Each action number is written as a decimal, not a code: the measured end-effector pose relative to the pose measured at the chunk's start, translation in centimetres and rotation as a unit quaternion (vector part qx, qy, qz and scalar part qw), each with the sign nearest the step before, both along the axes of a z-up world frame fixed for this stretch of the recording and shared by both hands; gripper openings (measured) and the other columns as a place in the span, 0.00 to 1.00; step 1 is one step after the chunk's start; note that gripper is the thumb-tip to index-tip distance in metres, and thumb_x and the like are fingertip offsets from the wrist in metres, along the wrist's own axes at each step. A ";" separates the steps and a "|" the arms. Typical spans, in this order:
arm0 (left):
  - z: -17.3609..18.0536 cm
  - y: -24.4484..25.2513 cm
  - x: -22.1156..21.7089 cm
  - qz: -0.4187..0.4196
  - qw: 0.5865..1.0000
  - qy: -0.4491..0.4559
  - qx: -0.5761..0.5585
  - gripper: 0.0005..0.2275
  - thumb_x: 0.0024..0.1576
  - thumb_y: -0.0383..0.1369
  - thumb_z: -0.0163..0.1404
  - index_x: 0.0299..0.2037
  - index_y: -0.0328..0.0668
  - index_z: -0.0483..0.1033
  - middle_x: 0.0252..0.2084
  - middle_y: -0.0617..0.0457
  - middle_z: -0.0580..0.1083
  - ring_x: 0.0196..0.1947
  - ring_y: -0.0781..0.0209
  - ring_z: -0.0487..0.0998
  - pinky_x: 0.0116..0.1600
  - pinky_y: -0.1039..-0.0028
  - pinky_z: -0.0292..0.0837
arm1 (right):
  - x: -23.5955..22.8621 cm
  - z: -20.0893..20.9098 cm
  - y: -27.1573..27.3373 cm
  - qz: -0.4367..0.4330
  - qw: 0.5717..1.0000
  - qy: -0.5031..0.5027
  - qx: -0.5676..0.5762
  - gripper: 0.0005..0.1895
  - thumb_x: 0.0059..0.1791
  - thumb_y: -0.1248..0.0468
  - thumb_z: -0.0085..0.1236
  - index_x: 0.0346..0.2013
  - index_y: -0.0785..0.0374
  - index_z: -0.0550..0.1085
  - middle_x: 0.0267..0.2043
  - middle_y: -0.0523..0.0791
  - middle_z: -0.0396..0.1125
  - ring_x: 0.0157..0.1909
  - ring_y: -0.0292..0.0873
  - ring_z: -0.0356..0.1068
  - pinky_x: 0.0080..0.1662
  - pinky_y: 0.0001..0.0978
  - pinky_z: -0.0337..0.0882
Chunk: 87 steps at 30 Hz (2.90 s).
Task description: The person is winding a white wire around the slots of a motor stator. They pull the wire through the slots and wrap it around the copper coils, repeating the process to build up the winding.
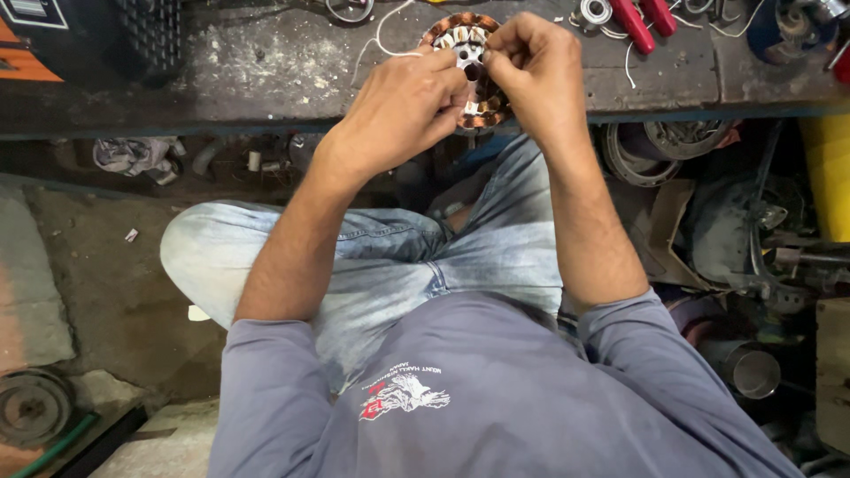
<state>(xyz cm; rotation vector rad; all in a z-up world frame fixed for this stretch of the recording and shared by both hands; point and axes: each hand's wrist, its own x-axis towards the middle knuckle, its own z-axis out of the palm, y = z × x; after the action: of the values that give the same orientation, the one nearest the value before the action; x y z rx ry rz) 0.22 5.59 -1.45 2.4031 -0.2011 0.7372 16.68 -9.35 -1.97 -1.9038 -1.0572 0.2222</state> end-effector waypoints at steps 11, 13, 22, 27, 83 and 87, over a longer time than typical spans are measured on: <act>0.3 -0.5 0.1 0.014 1.000 0.017 -0.002 0.07 0.54 0.28 0.60 0.35 0.40 0.73 0.36 0.50 0.71 0.38 0.46 0.76 0.42 0.57 0.71 | -0.5 -0.1 -0.7 0.009 0.994 -0.103 -0.028 0.05 0.45 0.70 0.65 0.29 0.68 0.76 0.33 0.47 0.68 0.38 0.44 0.70 0.41 0.36 0.69; 0.3 -1.0 0.2 0.022 1.000 0.020 -0.005 0.08 0.53 0.29 0.61 0.34 0.40 0.74 0.36 0.50 0.71 0.38 0.47 0.75 0.42 0.58 0.70 | -0.6 -0.2 -1.0 0.019 0.994 -0.106 -0.017 0.06 0.45 0.69 0.64 0.28 0.68 0.75 0.36 0.48 0.68 0.42 0.47 0.70 0.45 0.38 0.69; 0.1 -3.0 0.8 0.007 1.000 -0.005 0.030 0.07 0.48 0.31 0.64 0.35 0.45 0.81 0.37 0.53 0.71 0.43 0.51 0.74 0.45 0.58 0.69 | -0.3 0.8 -1.6 0.093 0.992 -0.083 -0.016 0.05 0.45 0.69 0.63 0.29 0.68 0.75 0.43 0.48 0.71 0.48 0.50 0.69 0.51 0.39 0.68; -0.1 -3.7 0.8 0.018 0.998 -0.028 0.048 0.04 0.50 0.30 0.61 0.32 0.44 0.79 0.37 0.52 0.71 0.42 0.51 0.74 0.45 0.59 0.69 | -0.4 0.9 -2.2 0.119 0.990 -0.068 -0.007 0.04 0.44 0.70 0.60 0.29 0.69 0.74 0.48 0.47 0.71 0.52 0.49 0.68 0.53 0.38 0.68; -9.9 -12.8 -2.9 0.194 0.821 -0.044 -0.534 0.04 0.64 0.26 0.57 0.46 0.35 0.78 0.42 0.55 0.74 0.42 0.68 0.74 0.50 0.79 0.71 | 5.8 -13.3 -36.8 -0.122 0.819 0.528 0.186 0.13 0.62 0.57 0.48 0.38 0.59 0.70 0.26 0.39 0.55 0.29 0.36 0.51 0.36 0.29 0.54; -13.0 -17.3 -1.1 0.087 0.809 0.084 -0.575 0.22 0.55 0.28 0.61 0.59 0.37 0.70 0.51 0.53 0.75 0.51 0.65 0.75 0.53 0.73 0.73 | 5.2 -8.4 -31.2 0.041 0.778 0.550 0.301 0.18 0.65 0.54 0.45 0.35 0.58 0.66 0.23 0.39 0.53 0.26 0.33 0.50 0.34 0.25 0.54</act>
<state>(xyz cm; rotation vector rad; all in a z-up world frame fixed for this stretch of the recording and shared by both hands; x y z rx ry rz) -0.85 -11.71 -14.48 1.2876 0.4448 0.4788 21.90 -40.57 -10.42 -0.8425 -0.2982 0.8195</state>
